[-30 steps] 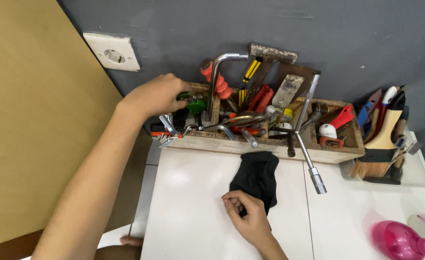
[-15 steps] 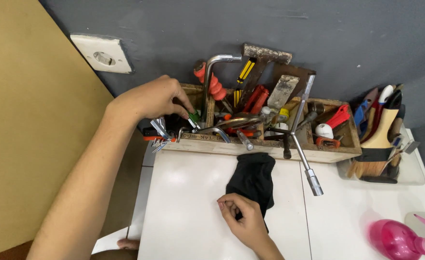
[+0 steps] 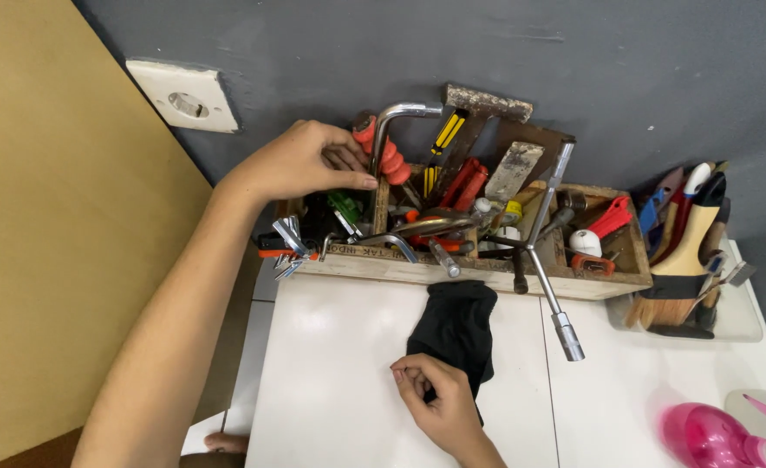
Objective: The person organizes various tools inside a wooden crate on a white surface. They handle a set of Allen keys, a hammer, pliers, screwdrivers, and a T-handle wrench, placing them into the crate's compartments. The person also moves a container of brushes and a spray bottle to the side.
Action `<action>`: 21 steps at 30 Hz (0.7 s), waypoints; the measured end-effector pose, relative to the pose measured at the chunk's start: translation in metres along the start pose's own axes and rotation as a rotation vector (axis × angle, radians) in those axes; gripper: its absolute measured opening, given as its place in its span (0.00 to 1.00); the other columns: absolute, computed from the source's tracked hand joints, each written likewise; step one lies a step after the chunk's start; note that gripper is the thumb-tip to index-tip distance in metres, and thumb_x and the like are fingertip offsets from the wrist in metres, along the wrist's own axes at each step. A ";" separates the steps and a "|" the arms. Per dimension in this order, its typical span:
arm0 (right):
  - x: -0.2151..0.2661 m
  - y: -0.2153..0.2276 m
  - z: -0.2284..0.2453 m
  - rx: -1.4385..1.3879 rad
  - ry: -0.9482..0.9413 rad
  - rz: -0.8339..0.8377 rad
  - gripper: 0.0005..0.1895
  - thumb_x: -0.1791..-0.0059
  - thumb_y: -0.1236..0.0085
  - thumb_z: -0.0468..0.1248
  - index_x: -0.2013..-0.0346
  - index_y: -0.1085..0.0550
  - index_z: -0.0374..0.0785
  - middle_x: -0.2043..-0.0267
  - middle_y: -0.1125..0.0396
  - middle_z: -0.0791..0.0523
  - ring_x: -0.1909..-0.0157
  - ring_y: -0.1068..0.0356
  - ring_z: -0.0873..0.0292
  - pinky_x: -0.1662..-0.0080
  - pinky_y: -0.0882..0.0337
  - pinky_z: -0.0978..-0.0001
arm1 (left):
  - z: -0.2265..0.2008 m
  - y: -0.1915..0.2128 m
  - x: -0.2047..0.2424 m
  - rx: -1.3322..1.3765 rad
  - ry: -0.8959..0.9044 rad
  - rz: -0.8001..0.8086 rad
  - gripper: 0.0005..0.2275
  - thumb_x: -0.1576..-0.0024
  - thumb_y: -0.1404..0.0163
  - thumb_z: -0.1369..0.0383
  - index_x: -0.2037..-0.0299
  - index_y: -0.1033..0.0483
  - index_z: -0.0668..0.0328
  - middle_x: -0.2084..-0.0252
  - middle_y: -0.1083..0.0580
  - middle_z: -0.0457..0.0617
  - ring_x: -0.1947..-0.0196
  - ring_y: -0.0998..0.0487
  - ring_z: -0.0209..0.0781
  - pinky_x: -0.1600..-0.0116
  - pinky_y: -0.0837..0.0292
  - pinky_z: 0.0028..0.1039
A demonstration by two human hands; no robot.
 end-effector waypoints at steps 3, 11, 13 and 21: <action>0.000 0.000 -0.001 -0.005 -0.004 0.001 0.03 0.52 0.42 0.29 0.66 0.21 0.37 0.79 0.38 0.63 0.79 0.41 0.68 0.74 0.37 0.79 | 0.006 -0.013 -0.009 -0.006 -0.016 0.040 0.15 0.54 0.36 0.61 0.58 0.17 0.55 0.59 0.17 0.44 0.58 0.16 0.32 0.48 0.22 0.21; 0.000 -0.002 -0.004 0.009 0.002 0.004 0.03 0.52 0.42 0.30 0.66 0.21 0.38 0.79 0.38 0.63 0.79 0.42 0.69 0.74 0.38 0.79 | 0.009 -0.012 -0.012 -0.105 -0.122 -0.027 0.06 0.48 0.39 0.68 0.70 0.17 0.62 0.73 0.22 0.43 0.69 0.23 0.27 0.62 0.28 0.21; 0.000 -0.002 -0.004 0.017 0.001 0.003 0.03 0.52 0.42 0.30 0.67 0.22 0.38 0.80 0.39 0.63 0.79 0.42 0.69 0.74 0.38 0.79 | 0.012 -0.007 -0.009 -0.119 -0.119 -0.056 0.05 0.49 0.40 0.71 0.73 0.19 0.64 0.79 0.27 0.41 0.72 0.29 0.24 0.65 0.33 0.22; 0.001 -0.002 -0.011 -0.008 -0.025 0.013 0.03 0.52 0.42 0.29 0.66 0.21 0.37 0.79 0.38 0.62 0.79 0.42 0.68 0.74 0.37 0.78 | -0.030 0.026 0.028 -0.157 -0.304 -0.130 0.06 0.43 0.42 0.70 0.57 0.19 0.60 0.62 0.18 0.43 0.65 0.21 0.27 0.60 0.27 0.22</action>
Point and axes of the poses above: each hand's wrist, its own x-axis away from the middle knuckle, its own y-axis out of the back of the hand, z = x × y, the point moved 9 cm from there along -x, towards the middle knuckle
